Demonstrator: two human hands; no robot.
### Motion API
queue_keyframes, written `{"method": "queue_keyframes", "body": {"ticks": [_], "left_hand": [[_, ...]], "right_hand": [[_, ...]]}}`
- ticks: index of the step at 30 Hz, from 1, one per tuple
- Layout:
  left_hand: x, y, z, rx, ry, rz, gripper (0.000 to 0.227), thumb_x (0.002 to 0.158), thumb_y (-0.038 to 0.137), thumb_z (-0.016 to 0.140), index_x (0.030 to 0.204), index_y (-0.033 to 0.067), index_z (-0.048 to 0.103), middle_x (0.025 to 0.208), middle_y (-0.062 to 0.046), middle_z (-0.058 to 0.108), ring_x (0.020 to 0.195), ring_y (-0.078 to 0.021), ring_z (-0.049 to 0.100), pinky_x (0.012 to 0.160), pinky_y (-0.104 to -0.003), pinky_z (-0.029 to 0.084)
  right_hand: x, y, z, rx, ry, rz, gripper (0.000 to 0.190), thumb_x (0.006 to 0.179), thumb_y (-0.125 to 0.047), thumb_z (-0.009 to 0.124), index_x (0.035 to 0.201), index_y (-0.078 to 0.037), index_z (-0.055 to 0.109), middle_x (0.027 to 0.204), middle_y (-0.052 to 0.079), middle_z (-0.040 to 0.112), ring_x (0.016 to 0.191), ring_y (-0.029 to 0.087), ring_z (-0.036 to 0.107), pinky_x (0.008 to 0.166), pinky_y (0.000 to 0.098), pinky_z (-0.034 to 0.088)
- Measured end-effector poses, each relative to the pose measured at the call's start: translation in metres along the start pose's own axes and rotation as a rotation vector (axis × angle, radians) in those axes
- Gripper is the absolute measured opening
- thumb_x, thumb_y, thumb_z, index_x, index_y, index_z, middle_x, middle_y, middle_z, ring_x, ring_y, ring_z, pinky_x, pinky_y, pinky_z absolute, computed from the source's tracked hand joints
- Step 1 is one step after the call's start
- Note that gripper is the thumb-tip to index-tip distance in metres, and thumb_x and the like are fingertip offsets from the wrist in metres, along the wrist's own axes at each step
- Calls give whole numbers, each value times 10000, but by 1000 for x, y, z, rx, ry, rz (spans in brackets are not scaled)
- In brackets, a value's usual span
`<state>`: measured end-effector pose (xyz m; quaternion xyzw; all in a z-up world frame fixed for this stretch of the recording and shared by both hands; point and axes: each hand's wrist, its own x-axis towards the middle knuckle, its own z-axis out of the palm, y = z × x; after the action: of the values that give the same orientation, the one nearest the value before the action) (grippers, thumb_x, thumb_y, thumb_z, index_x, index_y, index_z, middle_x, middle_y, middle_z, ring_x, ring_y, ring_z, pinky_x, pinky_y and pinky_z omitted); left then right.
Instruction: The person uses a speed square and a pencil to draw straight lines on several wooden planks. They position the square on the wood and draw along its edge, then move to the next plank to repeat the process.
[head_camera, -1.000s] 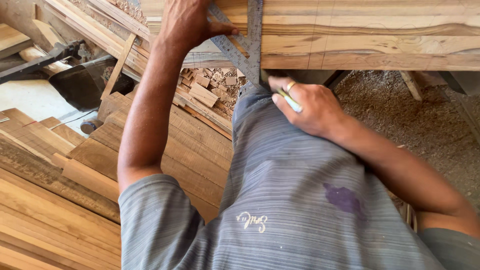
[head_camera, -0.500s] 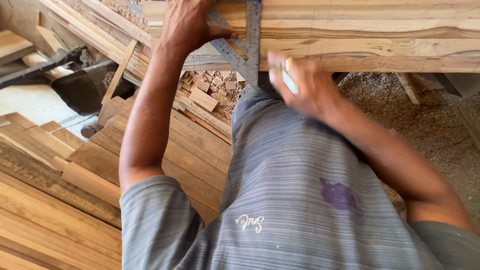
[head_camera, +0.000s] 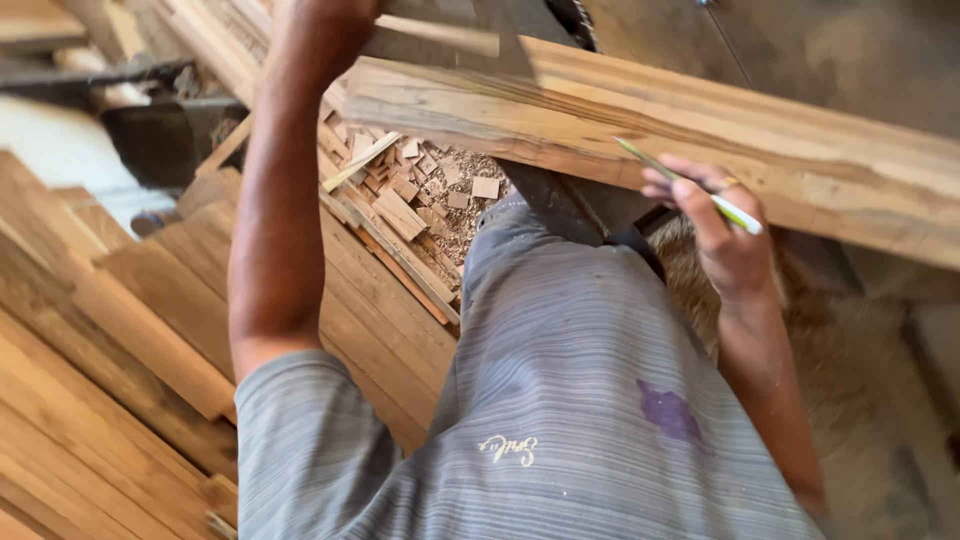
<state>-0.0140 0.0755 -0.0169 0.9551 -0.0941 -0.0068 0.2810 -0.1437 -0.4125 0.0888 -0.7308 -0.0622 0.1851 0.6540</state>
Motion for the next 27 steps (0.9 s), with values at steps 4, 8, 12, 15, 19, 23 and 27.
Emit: {"method": "queue_keyframes", "body": {"ticks": [4, 8, 12, 15, 19, 23, 27], "left_hand": [[-74, 8, -7, -503, 163, -503, 288, 1069, 335, 697, 1124, 54, 678, 862, -82, 758, 711, -131, 736, 617, -298, 606], [-142, 132, 43, -1240, 423, -656, 213, 1025, 206, 652, 975, 17, 566, 838, -118, 659, 732, -180, 659, 733, -372, 613], [-164, 215, 106, -1431, 545, -1061, 200, 925, 217, 686, 1010, 85, 562, 928, -81, 696, 787, -167, 705, 783, -345, 641], [-164, 232, 136, -1522, 536, -996, 328, 959, 312, 669, 1077, 7, 641, 994, -77, 697, 835, -135, 697, 789, -318, 616], [-158, 230, 169, -1572, 375, -921, 388, 1001, 333, 686, 1166, -16, 642, 1030, -110, 688, 852, -179, 685, 766, -339, 582], [-133, 207, 180, -1696, 325, -884, 389, 990, 338, 666, 1157, -5, 590, 1045, -145, 717, 914, -236, 743, 805, -363, 635], [-119, 191, 166, -1748, 226, -864, 410, 965, 345, 659, 1184, 9, 573, 1032, -164, 709, 889, -247, 738, 773, -376, 632]], "right_hand": [[-11, 36, -24, 181, 144, 38, 248, 1098, -131, 659, 1216, 69, 573, 1099, 224, 688, 1004, 229, 690, 1006, 353, 582], [8, 50, -36, 208, 159, 45, 143, 1038, -100, 634, 1092, 10, 561, 983, 152, 662, 911, 199, 702, 952, 362, 620], [31, 53, -36, 145, 58, 24, 138, 1028, -81, 619, 1104, 20, 564, 991, 167, 659, 918, 214, 704, 988, 385, 641], [55, 42, -19, 119, -29, 23, 213, 1011, -111, 572, 1167, 31, 603, 1055, 169, 703, 958, 214, 732, 984, 359, 643], [73, 29, 12, 150, -136, -5, 254, 1034, -90, 590, 1239, 58, 600, 1165, 163, 713, 1030, 216, 727, 992, 349, 621], [85, 28, 30, 52, -162, -117, 224, 1054, -56, 628, 1236, 69, 593, 1153, 173, 706, 1041, 208, 708, 999, 332, 596], [100, 36, 41, 130, -125, -59, 179, 1060, -74, 632, 1193, 43, 604, 1111, 153, 707, 1034, 188, 711, 994, 318, 596]]}}
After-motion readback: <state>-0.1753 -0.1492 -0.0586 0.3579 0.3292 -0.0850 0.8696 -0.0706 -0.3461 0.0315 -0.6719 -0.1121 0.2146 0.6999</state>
